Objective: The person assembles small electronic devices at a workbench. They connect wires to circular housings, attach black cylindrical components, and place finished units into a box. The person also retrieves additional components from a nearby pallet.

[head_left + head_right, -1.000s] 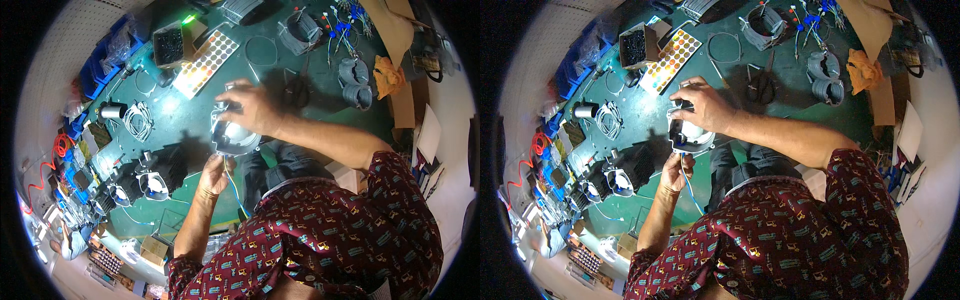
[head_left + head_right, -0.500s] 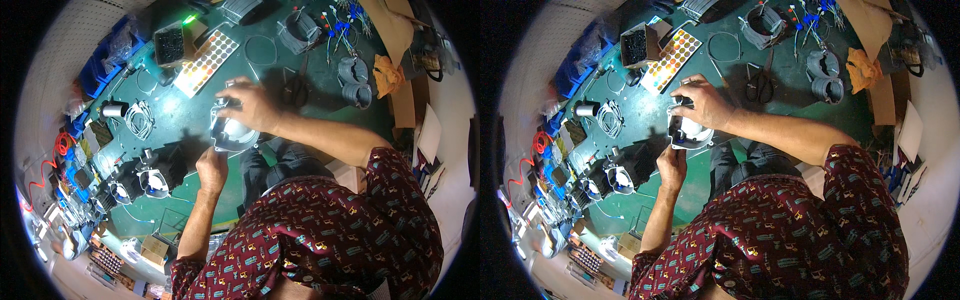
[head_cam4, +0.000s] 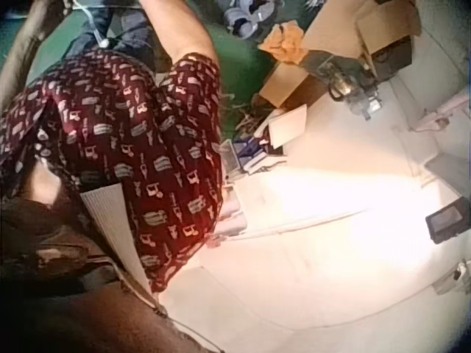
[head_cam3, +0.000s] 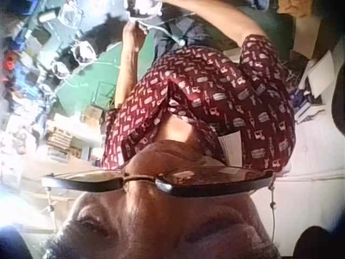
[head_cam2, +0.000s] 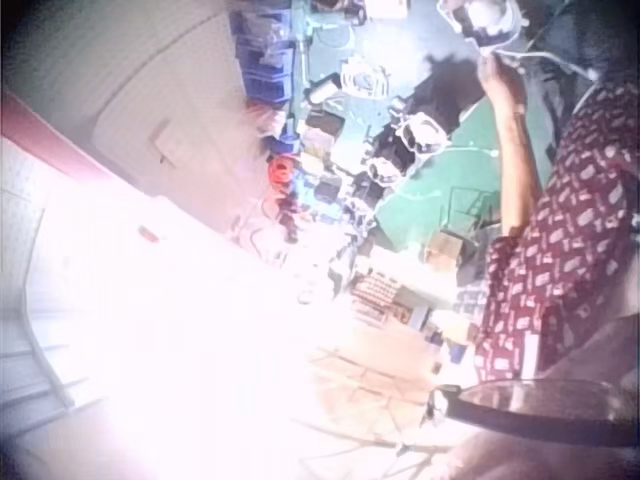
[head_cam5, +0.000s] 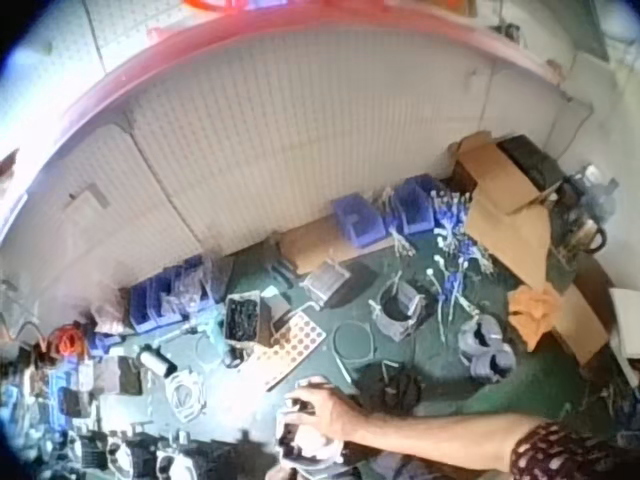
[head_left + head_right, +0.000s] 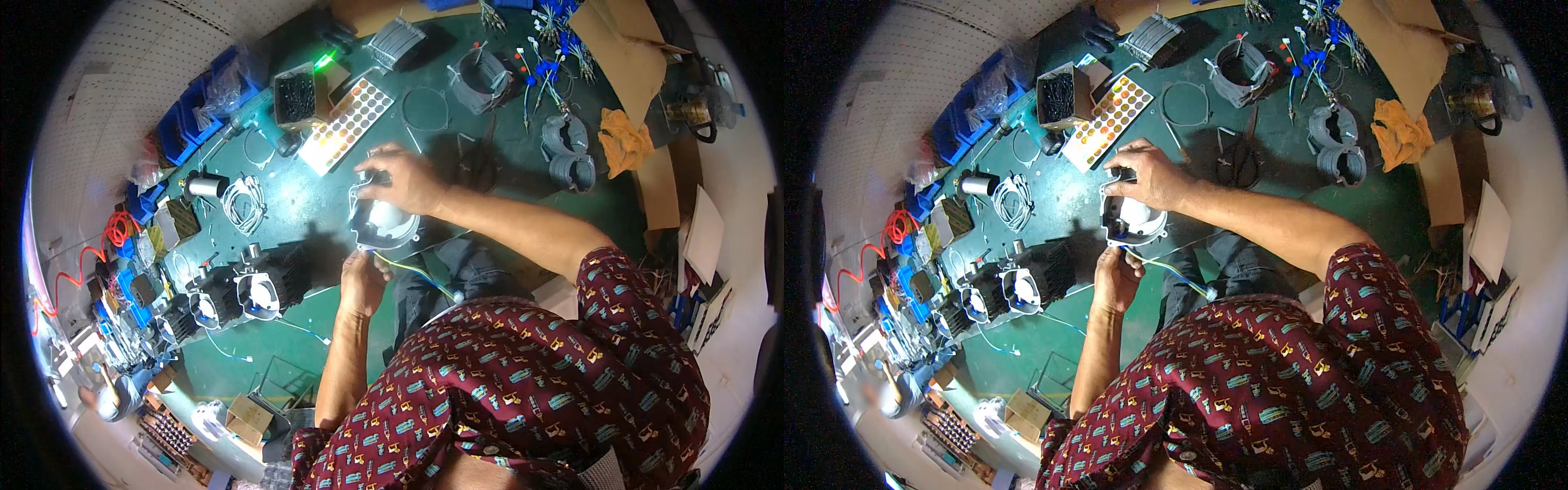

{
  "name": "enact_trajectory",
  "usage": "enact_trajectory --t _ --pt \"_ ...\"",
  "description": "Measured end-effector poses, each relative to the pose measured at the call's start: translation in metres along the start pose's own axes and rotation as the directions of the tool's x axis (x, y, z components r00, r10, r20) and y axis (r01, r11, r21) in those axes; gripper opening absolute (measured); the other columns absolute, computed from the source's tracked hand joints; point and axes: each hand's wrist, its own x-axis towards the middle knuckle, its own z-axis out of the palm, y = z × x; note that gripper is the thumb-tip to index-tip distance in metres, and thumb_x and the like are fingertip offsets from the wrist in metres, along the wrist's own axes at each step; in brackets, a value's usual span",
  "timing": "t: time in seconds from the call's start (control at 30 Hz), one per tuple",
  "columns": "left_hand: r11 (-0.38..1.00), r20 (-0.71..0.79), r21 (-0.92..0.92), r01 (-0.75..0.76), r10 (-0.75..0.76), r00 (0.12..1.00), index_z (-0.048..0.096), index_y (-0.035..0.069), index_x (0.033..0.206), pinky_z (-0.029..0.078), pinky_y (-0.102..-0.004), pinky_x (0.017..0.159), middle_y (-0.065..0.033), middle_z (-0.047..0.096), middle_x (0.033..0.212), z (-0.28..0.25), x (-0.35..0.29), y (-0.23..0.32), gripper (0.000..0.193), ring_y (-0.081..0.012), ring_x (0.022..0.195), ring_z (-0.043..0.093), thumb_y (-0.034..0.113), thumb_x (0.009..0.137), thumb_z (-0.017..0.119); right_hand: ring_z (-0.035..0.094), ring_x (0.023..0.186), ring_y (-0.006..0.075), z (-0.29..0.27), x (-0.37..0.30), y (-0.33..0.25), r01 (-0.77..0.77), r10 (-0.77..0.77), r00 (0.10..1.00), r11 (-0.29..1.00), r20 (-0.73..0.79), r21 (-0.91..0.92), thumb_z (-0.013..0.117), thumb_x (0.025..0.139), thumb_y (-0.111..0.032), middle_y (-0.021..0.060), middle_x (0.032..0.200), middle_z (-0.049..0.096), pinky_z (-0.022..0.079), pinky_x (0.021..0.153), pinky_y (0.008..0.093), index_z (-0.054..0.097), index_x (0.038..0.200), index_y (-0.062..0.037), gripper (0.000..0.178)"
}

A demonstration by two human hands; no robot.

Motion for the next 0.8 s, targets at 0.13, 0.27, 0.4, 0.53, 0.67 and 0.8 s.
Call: enact_trajectory --t 0.13,0.27,0.4,0.53,0.67,0.8 --pt "0.9 0.164 -0.34 0.273 -0.229 0.96 0.062 0.009 0.096 0.049 -0.0298 0.062 -0.0012 0.06 0.079 -0.016 0.009 -0.004 0.026 -0.0164 0.072 0.057 0.03 0.104 0.048 0.058 0.118 0.0339 0.002 0.003 0.007 0.044 -0.046 0.999 0.998 0.028 0.046 0.081 0.079 -0.033 0.0193 0.114 0.066 0.046 0.101 0.0423 0.073 0.111 -0.0096 0.041" --pt "0.938 0.097 -0.276 0.21 -0.19 0.977 0.062 0.011 0.102 0.052 -0.03 0.065 -0.0027 0.062 0.085 -0.021 0.005 -0.013 0.024 -0.0173 0.075 0.06 0.034 0.101 0.055 0.058 0.118 0.0327 0.006 0.013 0.012 0.037 -0.048 0.993 0.994 0.105 0.099 0.083 0.078 -0.032 0.0191 0.117 0.065 0.046 0.103 0.0414 0.071 0.115 -0.0066 0.046" --pt "0.98 0.011 -0.182 0.085 -0.084 0.996 0.061 0.009 0.102 0.051 -0.0325 0.067 -0.005 0.062 0.085 0.011 -0.008 -0.021 0.028 -0.0184 0.078 0.06 0.035 0.103 0.053 0.064 0.109 0.0258 -0.01 0.02 0.009 -0.059 0.061 0.998 0.898 0.009 0.436 0.077 0.086 -0.036 0.0196 0.122 0.067 0.05 0.095 0.0373 0.065 0.126 -0.0026 0.053" --pt "0.999 -0.119 -0.05 -0.019 0.013 0.993 0.061 0.005 0.106 0.051 -0.0334 0.066 -0.0057 0.061 0.08 0.012 -0.02 -0.024 0.027 -0.0181 0.076 0.061 0.032 0.102 0.055 0.071 0.092 0.0303 -0.031 0.004 0.084 -0.173 0.178 0.86 0.983 -0.478 0.053 0.071 0.088 -0.022 0.0188 0.1 0.073 0.055 0.08 0.0383 0.07 0.109 -0.0002 0.03" --pt "0.988 -0.171 0.128 -0.087 0.108 0.979 0.062 0.004 0.11 0.052 -0.0316 0.066 -0.0046 0.063 0.081 -0.004 -0.042 -0.027 0.028 -0.0149 0.072 0.06 0.03 0.101 0.059 0.06 0.106 0.0357 -0.047 -0.018 0.131 -0.286 0.173 0.95 0.82 -0.261 -0.496 0.07 0.084 -0.016 0.0144 0.107 0.065 0.053 0.084 0.0463 0.073 0.099 -0.008 0.017" --pt "0.973 -0.239 0.203 -0.11 0.158 0.958 0.063 0.005 0.108 0.054 -0.0297 0.065 -0.0041 0.063 0.082 -0.014 -0.057 -0.03 0.026 -0.0132 0.069 0.06 0.03 0.099 0.061 0.054 0.116 0.0308 -0.031 0.0 0.142 -0.254 0.269 0.959 0.663 -0.092 -0.704 0.07 0.084 -0.016 0.0104 0.112 0.061 0.049 0.092 0.0459 0.072 0.101 -0.0102 0.018"
